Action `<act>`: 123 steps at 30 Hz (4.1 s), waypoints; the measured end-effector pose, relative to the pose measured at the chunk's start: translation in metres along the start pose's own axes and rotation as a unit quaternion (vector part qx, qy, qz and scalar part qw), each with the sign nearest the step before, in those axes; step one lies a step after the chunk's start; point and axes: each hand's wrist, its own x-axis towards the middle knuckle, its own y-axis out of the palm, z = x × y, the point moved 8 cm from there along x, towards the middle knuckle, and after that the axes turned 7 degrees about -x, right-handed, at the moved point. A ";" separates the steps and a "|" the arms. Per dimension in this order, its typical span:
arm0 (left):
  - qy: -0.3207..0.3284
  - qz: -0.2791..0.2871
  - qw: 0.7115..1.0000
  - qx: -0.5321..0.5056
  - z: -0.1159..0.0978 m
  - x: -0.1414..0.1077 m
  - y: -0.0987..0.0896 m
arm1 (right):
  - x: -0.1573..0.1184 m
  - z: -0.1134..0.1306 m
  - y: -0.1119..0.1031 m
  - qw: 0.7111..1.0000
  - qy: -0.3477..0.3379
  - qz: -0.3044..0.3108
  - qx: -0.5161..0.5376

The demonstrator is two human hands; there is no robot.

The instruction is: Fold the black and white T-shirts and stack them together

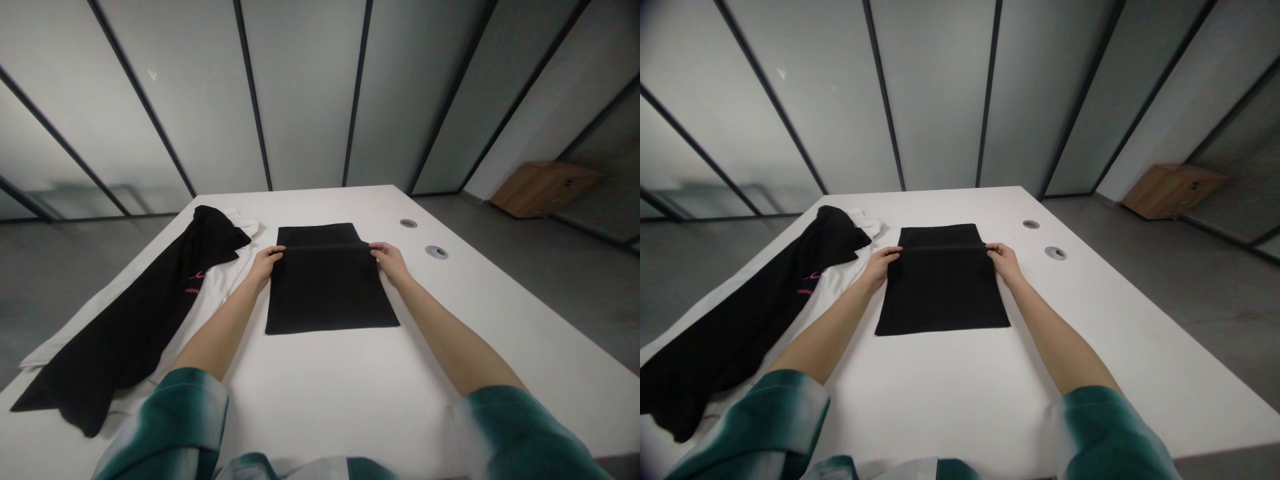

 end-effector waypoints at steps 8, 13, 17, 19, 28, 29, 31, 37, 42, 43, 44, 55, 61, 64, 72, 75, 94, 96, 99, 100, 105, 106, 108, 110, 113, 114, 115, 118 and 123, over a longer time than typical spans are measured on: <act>0.084 0.014 0.995 -0.045 -0.061 0.009 -0.001 | -0.002 0.059 -0.028 0.990 -0.122 -0.066 -0.026; 0.152 0.051 0.985 -0.063 -0.132 0.027 0.008 | 0.012 0.111 -0.050 0.977 -0.185 -0.108 -0.023; 0.155 0.063 0.982 -0.081 -0.168 0.050 0.011 | 0.040 0.138 -0.062 0.976 -0.181 -0.120 -0.007; 0.138 0.073 0.984 -0.087 -0.176 0.062 0.013 | 0.057 0.147 -0.065 0.977 -0.178 -0.119 -0.001; 0.134 0.079 0.984 -0.091 -0.200 0.089 0.028 | 0.094 0.171 -0.050 0.976 -0.189 -0.106 -0.028; 0.151 0.072 0.982 -0.088 -0.201 0.084 0.025 | 0.084 0.173 -0.051 0.973 -0.203 -0.110 -0.028; 0.176 0.059 0.981 -0.060 -0.195 0.069 0.014 | 0.056 0.169 -0.057 0.967 -0.226 -0.114 -0.038; 0.157 -0.049 0.972 0.170 -0.136 0.023 -0.056 | -0.019 0.115 -0.082 0.943 -0.262 -0.107 -0.172; 0.163 -0.057 0.944 0.280 -0.101 0.005 -0.049 | -0.009 0.074 -0.066 0.939 -0.191 -0.092 -0.272; 0.167 -0.005 0.938 0.304 -0.093 -0.001 -0.029 | -0.006 0.068 -0.052 0.935 -0.184 -0.062 -0.297; 0.168 0.062 0.928 0.326 -0.084 -0.009 -0.007 | -0.005 0.061 -0.036 0.928 -0.183 -0.024 -0.322; 0.178 0.042 0.790 0.585 -0.027 -0.035 0.044 | -0.035 0.052 0.047 0.834 -0.203 0.114 -0.501; 0.198 0.135 0.818 0.523 -0.021 -0.038 0.047 | -0.049 0.045 0.055 0.818 -0.277 0.165 -0.476; 0.200 0.196 0.803 0.525 -0.012 -0.046 0.055 | -0.047 0.034 0.058 0.814 -0.280 0.147 -0.487; 0.275 0.252 0.775 0.510 -0.014 -0.064 0.071 | -0.058 0.053 0.060 0.826 -0.367 0.136 -0.406; 0.265 0.245 0.780 0.511 -0.012 -0.062 0.071 | -0.059 0.047 0.064 0.824 -0.350 0.159 -0.416; 0.240 0.182 0.820 0.487 -0.010 -0.045 0.060 | -0.051 0.032 0.066 0.804 -0.255 0.145 -0.516; 0.232 0.170 0.825 0.487 -0.008 -0.042 0.060 | -0.052 0.034 0.066 0.804 -0.246 0.119 -0.528; 0.222 0.144 0.839 0.476 -0.009 -0.039 0.060 | -0.053 0.039 0.068 0.807 -0.248 0.089 -0.529; 0.222 0.136 0.845 0.466 -0.010 -0.039 0.060 | -0.053 0.041 0.068 0.807 -0.254 0.084 -0.526; 0.260 0.115 0.859 0.425 -0.022 -0.039 0.054 | -0.042 0.039 0.058 0.816 -0.292 0.076 -0.494; 0.267 0.122 0.858 0.421 -0.023 -0.040 0.054 | -0.040 0.039 0.054 0.823 -0.302 0.076 -0.475; 0.260 0.141 0.861 0.414 -0.025 -0.041 0.053 | -0.038 0.040 0.047 0.844 -0.322 0.075 -0.423; 0.222 0.148 0.875 0.403 -0.024 -0.041 0.050 | -0.038 0.041 0.041 0.871 -0.321 0.079 -0.363; 0.161 0.135 0.917 0.339 -0.026 -0.039 0.045 | -0.034 0.041 0.034 0.923 -0.258 0.083 -0.274; 0.146 0.128 0.935 0.296 -0.028 -0.038 0.043 | -0.031 0.041 0.031 0.941 -0.228 0.077 -0.238; 0.133 0.122 0.953 0.243 -0.030 -0.036 0.042 | -0.029 0.041 0.029 0.958 -0.199 0.070 -0.196; 0.085 0.103 0.988 0.074 -0.028 -0.030 0.038 | -0.022 0.035 0.029 0.988 -0.120 0.056 -0.080; 0.024 0.100 0.995 0.012 -0.013 -0.024 0.030 | -0.028 0.023 0.043 0.986 -0.095 0.089 -0.104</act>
